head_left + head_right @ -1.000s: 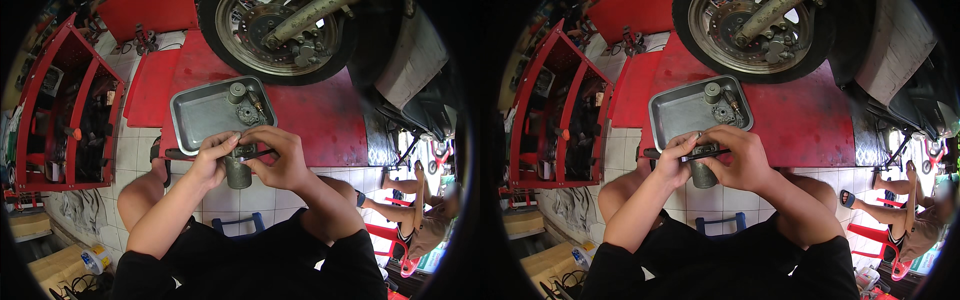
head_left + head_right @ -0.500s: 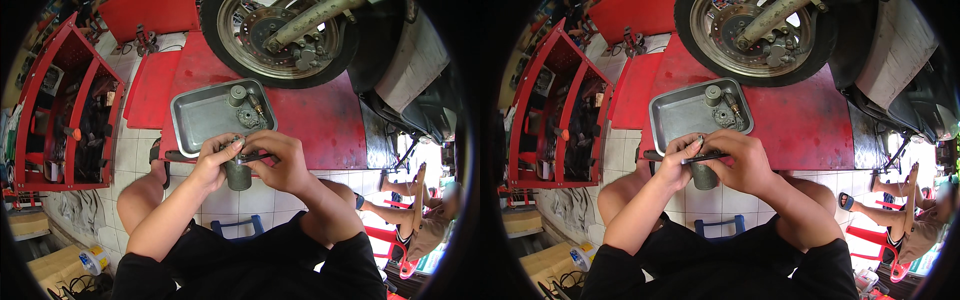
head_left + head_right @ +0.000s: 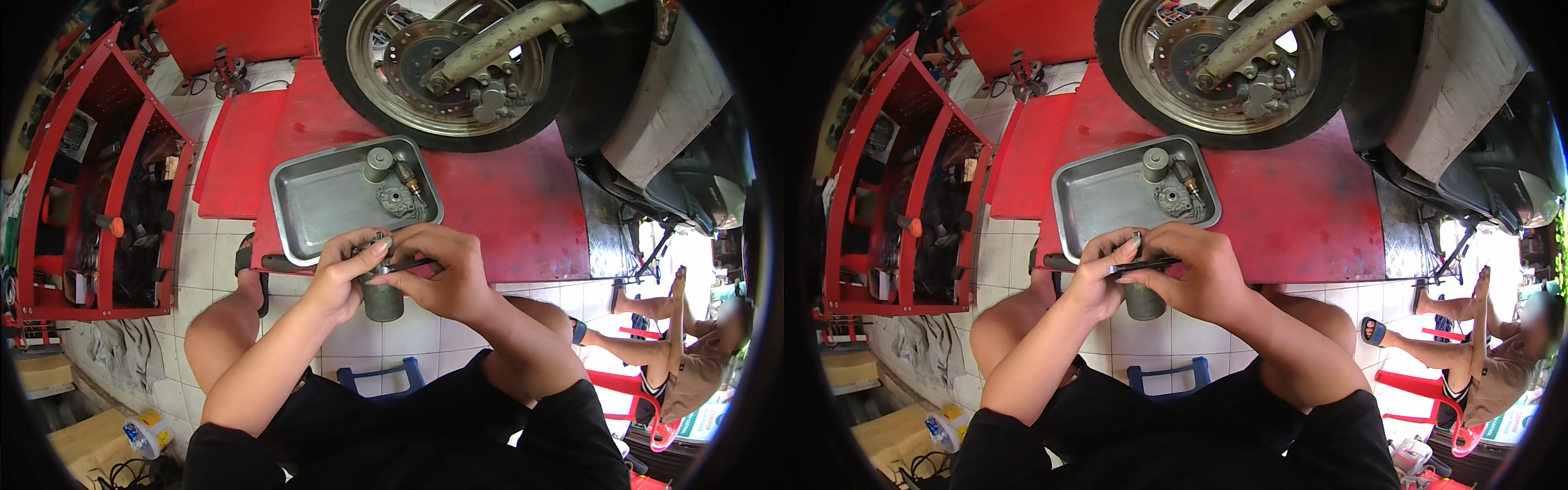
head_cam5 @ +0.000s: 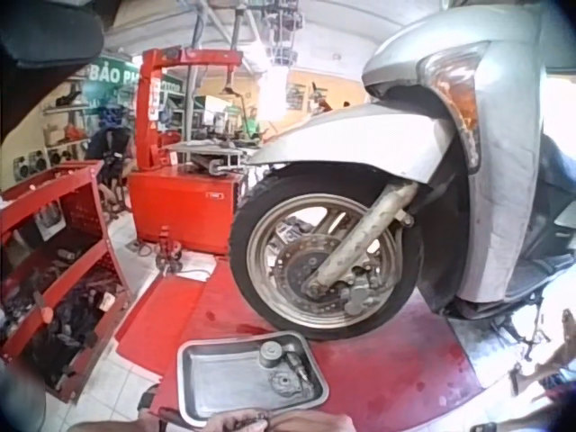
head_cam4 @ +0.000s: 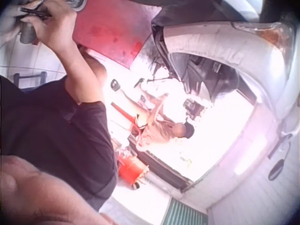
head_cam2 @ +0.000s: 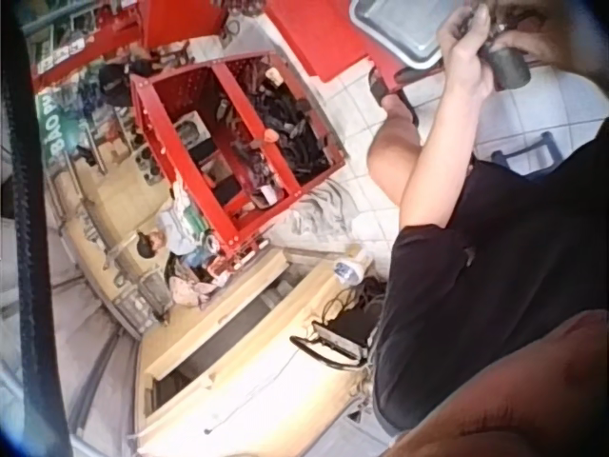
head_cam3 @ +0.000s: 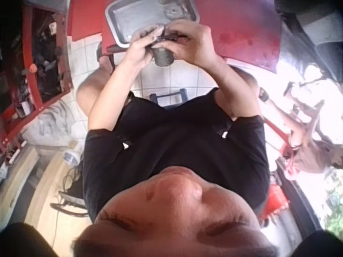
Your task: The person disassembles a cylindrical mechanical component using a screwdriver, removes internal parts, and places them into a metal tray. They then reassemble the component by inserting the parts back into the housing and tightening the assembly.
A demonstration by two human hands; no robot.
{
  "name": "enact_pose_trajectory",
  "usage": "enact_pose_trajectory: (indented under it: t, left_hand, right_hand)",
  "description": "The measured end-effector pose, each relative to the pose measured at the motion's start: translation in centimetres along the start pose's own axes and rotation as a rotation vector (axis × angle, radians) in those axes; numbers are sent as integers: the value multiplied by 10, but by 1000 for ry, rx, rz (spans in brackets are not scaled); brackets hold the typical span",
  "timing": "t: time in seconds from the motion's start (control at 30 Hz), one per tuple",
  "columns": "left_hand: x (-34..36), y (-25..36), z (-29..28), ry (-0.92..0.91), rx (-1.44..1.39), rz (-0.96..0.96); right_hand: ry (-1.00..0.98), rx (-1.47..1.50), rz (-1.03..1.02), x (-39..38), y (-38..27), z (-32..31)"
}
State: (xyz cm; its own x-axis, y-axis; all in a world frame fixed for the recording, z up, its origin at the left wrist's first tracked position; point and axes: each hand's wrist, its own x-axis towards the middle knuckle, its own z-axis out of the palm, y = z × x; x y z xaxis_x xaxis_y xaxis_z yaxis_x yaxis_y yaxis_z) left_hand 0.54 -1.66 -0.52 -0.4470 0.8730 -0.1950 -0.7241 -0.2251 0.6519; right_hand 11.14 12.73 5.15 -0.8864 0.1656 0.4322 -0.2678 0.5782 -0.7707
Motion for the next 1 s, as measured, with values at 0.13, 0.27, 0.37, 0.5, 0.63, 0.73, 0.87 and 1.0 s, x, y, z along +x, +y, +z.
enact_pose_trajectory:
  t: [0.13, 0.27, 0.37, 0.5, 0.63, 0.73, 0.87, 1.0]
  left_hand:
    - [1, 2, 1, -32, -44, -11]
    - [1, 2, 3, -57, -128, -4]
    - [-1, 8, 1, -157, -274, -103]
    - [-1, 7, 0, -356, -307, -74]
    - [-1, 6, -5, -449, -270, -37]
    - [-3, 6, 1, -426, -252, -22]
    - [-4, 7, 2, -407, -199, -40]
    - [-5, 9, 3, -413, -209, -86]
  right_hand:
    - [17, -11, -6, 1, -2, 0]
    - [76, 94, -62, -1, 2, -5]
    - [175, 287, 53, -4, -3, -12]
    - [239, 378, 38, -7, 3, -18]
    - [61, 120, -213, 4, -15, -23]
    - [5, 23, -250, -2, -26, -17]
    - [15, -41, -348, -8, -14, -9]
    - [24, -76, -411, -6, -13, -9]
